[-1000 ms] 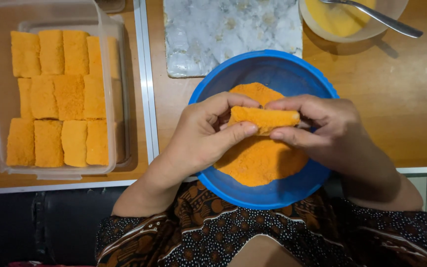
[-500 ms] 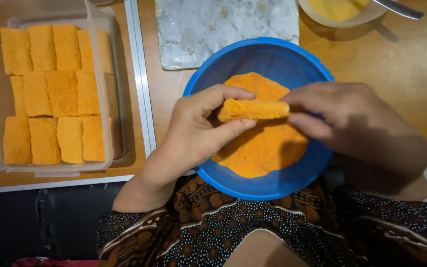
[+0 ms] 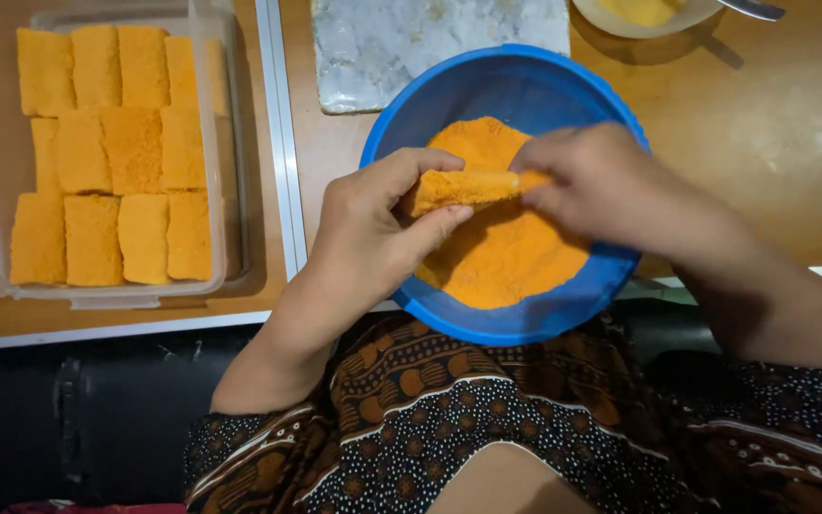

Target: Coating rolls of pastry dough in egg wash and then in breadcrumbs.

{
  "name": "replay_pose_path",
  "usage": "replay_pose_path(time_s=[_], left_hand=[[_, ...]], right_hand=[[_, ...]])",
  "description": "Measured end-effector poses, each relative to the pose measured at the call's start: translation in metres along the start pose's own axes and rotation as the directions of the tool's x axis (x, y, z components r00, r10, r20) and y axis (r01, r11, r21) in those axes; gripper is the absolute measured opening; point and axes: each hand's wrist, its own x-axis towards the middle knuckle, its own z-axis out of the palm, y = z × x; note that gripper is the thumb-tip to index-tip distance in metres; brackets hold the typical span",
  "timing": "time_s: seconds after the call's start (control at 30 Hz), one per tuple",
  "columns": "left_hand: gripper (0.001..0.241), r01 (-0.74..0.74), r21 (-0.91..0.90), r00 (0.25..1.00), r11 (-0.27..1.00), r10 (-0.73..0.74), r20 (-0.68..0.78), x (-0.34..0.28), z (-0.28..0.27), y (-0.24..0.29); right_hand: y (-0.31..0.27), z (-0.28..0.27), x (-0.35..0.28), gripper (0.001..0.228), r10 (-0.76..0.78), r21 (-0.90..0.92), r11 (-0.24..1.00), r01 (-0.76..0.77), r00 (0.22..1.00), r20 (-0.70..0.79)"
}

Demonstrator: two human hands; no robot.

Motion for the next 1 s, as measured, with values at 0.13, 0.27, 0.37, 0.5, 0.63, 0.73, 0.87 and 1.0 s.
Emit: replay_pose_path(time_s=[0.13,0.27,0.37,0.5,0.63,0.73,0.87,1.0], left_hand=[[0.035,-0.007,0.125,1.000,0.992,0.009,-0.014,0.000,0.001,-0.002],[0.033,-0.058,-0.021,0.998,0.998,0.057,-0.023,0.000,0.004,-0.004],[0.033,0.073,-0.079,0.997,0.994,-0.074,-0.010,0.002,0.005,0.000],[0.032,-0.035,-0.108,0.999,0.994,0.033,-0.023,0.003,0.008,-0.007],[0.032,-0.005,-0.112,1.000,0.994,0.003,-0.021,0.004,0.011,-0.005],[0.032,0.006,-0.155,1.000,0.988,-0.009,-0.021,0.006,0.012,-0.005],[0.032,-0.011,-0.191,1.000,0.982,0.008,-0.014,0.005,0.013,-0.007],[0.032,0.001,-0.188,1.000,0.982,-0.001,0.001,0.010,0.010,-0.004]], right_hand=[[-0.010,-0.012,-0.011,0.019,0.254,0.461,0.866,-0.193,0.964,-0.074],[-0.015,-0.009,-0.028,0.024,0.274,0.631,0.768,-0.108,0.946,-0.172],[-0.025,-0.006,-0.037,0.040,0.107,0.560,0.826,0.054,0.962,-0.251],[-0.042,-0.016,-0.042,0.060,-0.002,0.447,0.888,0.105,0.975,-0.224],[-0.043,-0.008,-0.043,0.074,-0.067,0.335,0.932,0.137,0.975,-0.212],[-0.044,-0.006,-0.041,0.078,-0.116,0.244,0.955,0.171,0.968,-0.224],[-0.037,0.000,-0.040,0.078,-0.152,0.164,0.967,0.197,0.955,-0.253],[-0.028,-0.014,-0.042,0.078,-0.135,0.184,0.966,0.183,0.960,-0.247]])
